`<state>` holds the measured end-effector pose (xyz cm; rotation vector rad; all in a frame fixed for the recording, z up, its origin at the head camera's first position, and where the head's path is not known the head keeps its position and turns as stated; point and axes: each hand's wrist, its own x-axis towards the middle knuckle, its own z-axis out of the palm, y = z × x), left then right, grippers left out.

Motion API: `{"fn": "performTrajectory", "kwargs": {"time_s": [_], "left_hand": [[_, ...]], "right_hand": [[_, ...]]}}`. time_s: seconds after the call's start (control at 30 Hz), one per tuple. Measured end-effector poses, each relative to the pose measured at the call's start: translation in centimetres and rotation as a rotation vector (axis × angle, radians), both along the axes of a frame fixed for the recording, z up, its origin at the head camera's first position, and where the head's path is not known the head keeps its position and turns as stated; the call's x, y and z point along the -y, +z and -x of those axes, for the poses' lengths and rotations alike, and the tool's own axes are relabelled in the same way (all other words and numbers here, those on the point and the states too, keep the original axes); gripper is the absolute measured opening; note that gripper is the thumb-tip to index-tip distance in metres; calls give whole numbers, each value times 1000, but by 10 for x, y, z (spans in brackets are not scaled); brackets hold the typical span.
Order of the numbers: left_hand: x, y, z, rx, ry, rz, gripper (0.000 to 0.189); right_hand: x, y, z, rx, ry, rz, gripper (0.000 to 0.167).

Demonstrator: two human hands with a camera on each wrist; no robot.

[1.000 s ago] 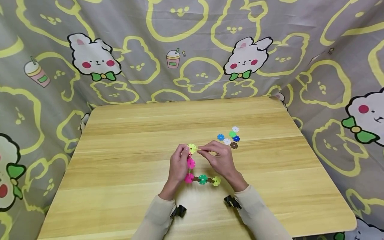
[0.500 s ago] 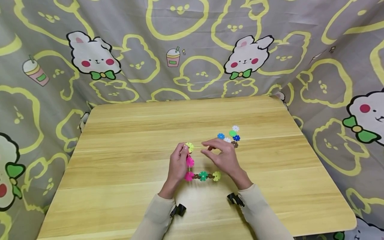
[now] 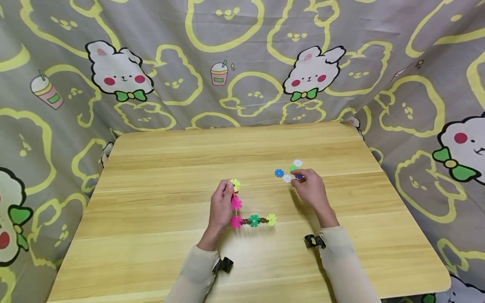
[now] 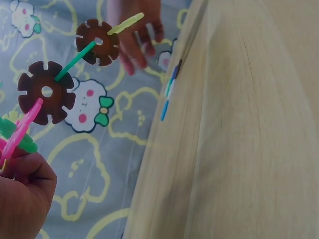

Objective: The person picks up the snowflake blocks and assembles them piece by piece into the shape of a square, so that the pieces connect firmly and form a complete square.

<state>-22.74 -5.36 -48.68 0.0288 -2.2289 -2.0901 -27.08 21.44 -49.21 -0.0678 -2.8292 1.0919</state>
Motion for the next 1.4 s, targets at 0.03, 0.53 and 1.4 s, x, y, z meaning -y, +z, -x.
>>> {"fn": "performTrajectory", "kwargs": {"time_s": [0.03,0.53,1.4], "left_hand": [[0,0,0,2,2,3,26],[1,-1,-1,-7,-1,4,27],[-2,7,-5,5,-22,36,26]], "right_hand": [[-2,-2,1,26,-4,-5,29],[-11,-15,5,305,54,-184,50],[-3,-11,-3,286,103,-148,27]]}}
